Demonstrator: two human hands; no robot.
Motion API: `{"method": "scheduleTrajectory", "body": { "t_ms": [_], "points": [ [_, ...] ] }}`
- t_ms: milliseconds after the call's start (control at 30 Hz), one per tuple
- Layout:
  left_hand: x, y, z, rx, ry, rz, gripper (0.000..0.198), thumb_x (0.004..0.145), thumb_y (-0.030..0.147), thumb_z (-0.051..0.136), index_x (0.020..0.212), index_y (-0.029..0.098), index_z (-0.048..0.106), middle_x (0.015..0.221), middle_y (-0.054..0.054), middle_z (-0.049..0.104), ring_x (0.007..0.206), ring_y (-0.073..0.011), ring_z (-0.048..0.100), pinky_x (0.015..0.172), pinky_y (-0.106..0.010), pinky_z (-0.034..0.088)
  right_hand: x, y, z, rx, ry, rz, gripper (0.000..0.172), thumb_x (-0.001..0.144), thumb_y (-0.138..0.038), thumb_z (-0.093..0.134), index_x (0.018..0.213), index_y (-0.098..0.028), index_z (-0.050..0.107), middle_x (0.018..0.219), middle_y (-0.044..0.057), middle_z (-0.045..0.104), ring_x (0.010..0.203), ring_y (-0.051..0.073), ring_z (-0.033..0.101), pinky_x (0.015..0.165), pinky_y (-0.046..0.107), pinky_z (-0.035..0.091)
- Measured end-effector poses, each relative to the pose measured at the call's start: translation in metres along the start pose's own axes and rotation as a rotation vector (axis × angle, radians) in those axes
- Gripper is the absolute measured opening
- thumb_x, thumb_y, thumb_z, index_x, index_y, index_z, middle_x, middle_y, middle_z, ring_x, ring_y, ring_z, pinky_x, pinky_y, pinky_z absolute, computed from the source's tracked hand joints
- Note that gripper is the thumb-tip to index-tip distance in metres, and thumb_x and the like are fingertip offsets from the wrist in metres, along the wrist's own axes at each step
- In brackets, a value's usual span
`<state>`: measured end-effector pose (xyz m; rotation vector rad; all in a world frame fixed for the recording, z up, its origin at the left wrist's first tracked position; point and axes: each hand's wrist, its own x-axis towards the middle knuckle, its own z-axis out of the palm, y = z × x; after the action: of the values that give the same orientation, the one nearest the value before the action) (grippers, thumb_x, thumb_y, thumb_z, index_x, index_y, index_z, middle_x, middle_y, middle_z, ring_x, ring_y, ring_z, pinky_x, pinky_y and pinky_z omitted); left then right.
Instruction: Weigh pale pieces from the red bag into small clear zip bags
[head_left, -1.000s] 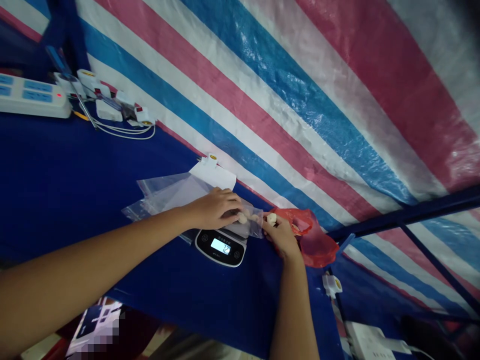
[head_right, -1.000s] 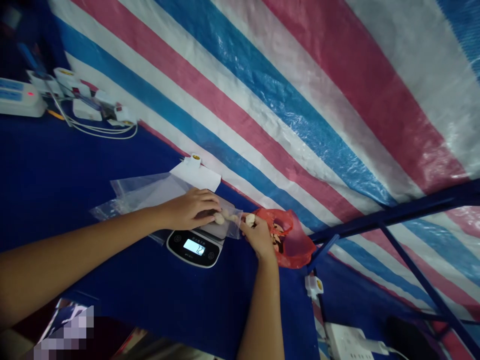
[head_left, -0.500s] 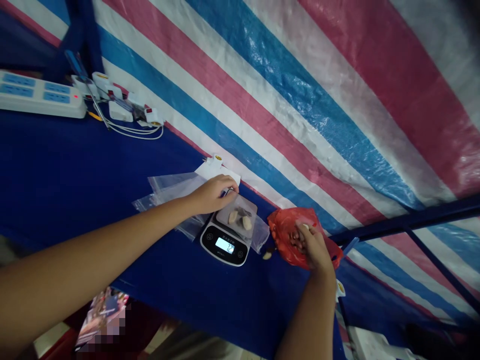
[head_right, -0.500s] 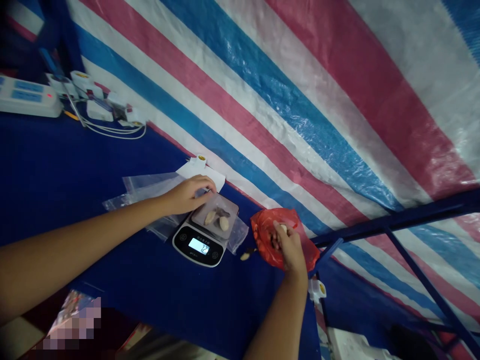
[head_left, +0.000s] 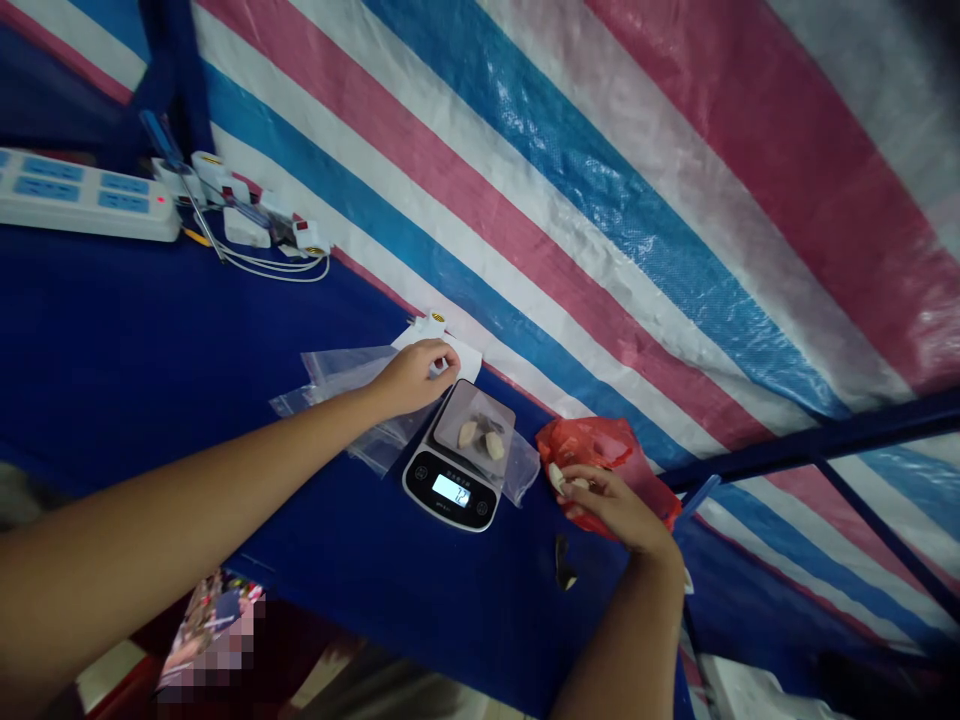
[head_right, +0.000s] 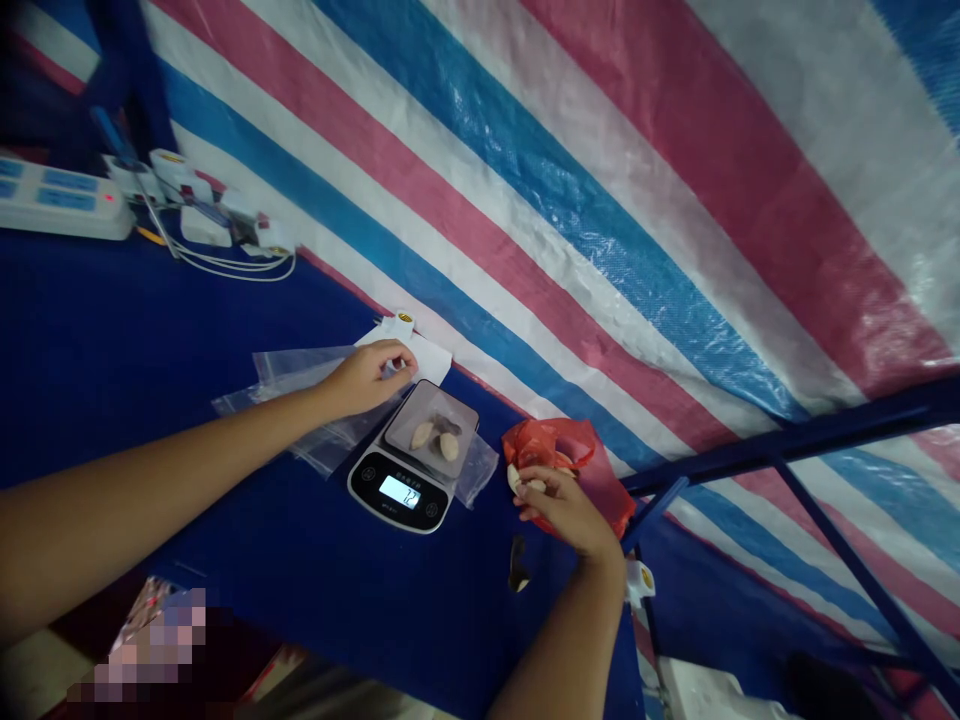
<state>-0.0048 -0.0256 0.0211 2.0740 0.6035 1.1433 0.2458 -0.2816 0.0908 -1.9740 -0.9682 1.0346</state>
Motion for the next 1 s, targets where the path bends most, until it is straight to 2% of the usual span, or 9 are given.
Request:
{"method": "scheduleTrajectory", "body": {
  "t_ms": [100,200,367,500,633,767,900,1000],
  "points": [
    [-0.001,-0.001,0.001,-0.023,-0.015,-0.019,0.010,0.085,0.026,0.057,0.083,0.019,0.064,0.088,-0.004,0.066,0.079,-0.0143,0.056,0.065,-0.028,0.041,0.001,-0.001,0.002,0.001,-0.015,-0.014,0.048,0.065,-0.050,0.088,0.100,-0.020,0.074,0.088,0.003,0.070,0.080,0.018,0.069,0.076,0.034,0.060],
    [-0.002,0.000,0.002,-0.035,-0.028,-0.025,0.009,0.085,0.026,0.058,0.083,0.019,0.064,0.088,-0.003,0.067,0.078,-0.0139,0.056,0.067,-0.028,0.041,0.002,0.001,-0.001,-0.023,-0.034,-0.039,0.049,0.067,-0.048,0.088,0.106,-0.023,0.071,0.092,0.002,0.069,0.080,0.018,0.068,0.070,0.030,0.059],
    [-0.002,0.001,0.002,-0.044,-0.040,-0.030,0.009,0.084,0.025,0.058,0.083,0.019,0.064,0.087,-0.003,0.067,0.077,-0.0135,0.056,0.068,-0.029,0.041,0.005,0.008,-0.005,0.043,-0.018,-0.090,0.043,0.069,-0.040,0.090,0.098,-0.022,0.063,0.085,-0.002,0.066,0.076,0.014,0.065,0.063,0.024,0.053],
    [-0.002,0.002,0.002,-0.045,-0.052,-0.031,0.008,0.084,0.024,0.058,0.083,0.020,0.065,0.087,-0.002,0.068,0.075,-0.0129,0.056,0.068,-0.029,0.041,0.008,0.003,0.002,0.086,0.016,-0.116,0.045,0.064,-0.040,0.093,0.091,-0.021,0.062,0.084,0.000,0.069,0.077,0.015,0.066,0.067,0.025,0.055],
    [-0.004,0.004,0.002,-0.053,-0.066,-0.015,0.008,0.085,0.024,0.057,0.084,0.019,0.064,0.089,-0.003,0.068,0.076,-0.0128,0.056,0.069,-0.029,0.042,0.013,-0.004,0.011,0.107,0.072,-0.141,0.048,0.062,-0.045,0.093,0.096,-0.021,0.069,0.094,0.004,0.073,0.084,0.018,0.070,0.077,0.030,0.058],
    [-0.007,0.009,0.004,-0.041,-0.130,0.090,0.009,0.087,0.026,0.057,0.085,0.020,0.063,0.090,-0.003,0.066,0.080,-0.0140,0.057,0.074,-0.030,0.044,0.025,-0.007,0.023,0.043,0.123,-0.180,0.046,0.064,-0.046,0.091,0.098,-0.021,0.074,0.089,0.003,0.073,0.080,0.017,0.069,0.075,0.029,0.057],
    [-0.010,0.013,0.005,-0.007,-0.265,0.168,0.012,0.086,0.031,0.060,0.089,0.020,0.062,0.093,-0.003,0.063,0.081,-0.0144,0.057,0.075,-0.030,0.044,0.038,-0.007,0.038,0.102,0.211,-0.219,0.043,0.060,-0.045,0.093,0.092,-0.021,0.075,0.088,0.003,0.075,0.083,0.017,0.069,0.078,0.027,0.055],
    [-0.010,0.015,0.007,-0.011,-0.328,0.154,0.013,0.085,0.032,0.062,0.089,0.020,0.061,0.092,-0.003,0.062,0.074,-0.0123,0.056,0.071,-0.029,0.044,0.046,-0.007,0.049,0.184,0.222,-0.196,0.044,0.059,-0.043,0.093,0.090,-0.021,0.072,0.081,0.002,0.073,0.071,0.014,0.066,0.066,0.024,0.051]
  ]
}}
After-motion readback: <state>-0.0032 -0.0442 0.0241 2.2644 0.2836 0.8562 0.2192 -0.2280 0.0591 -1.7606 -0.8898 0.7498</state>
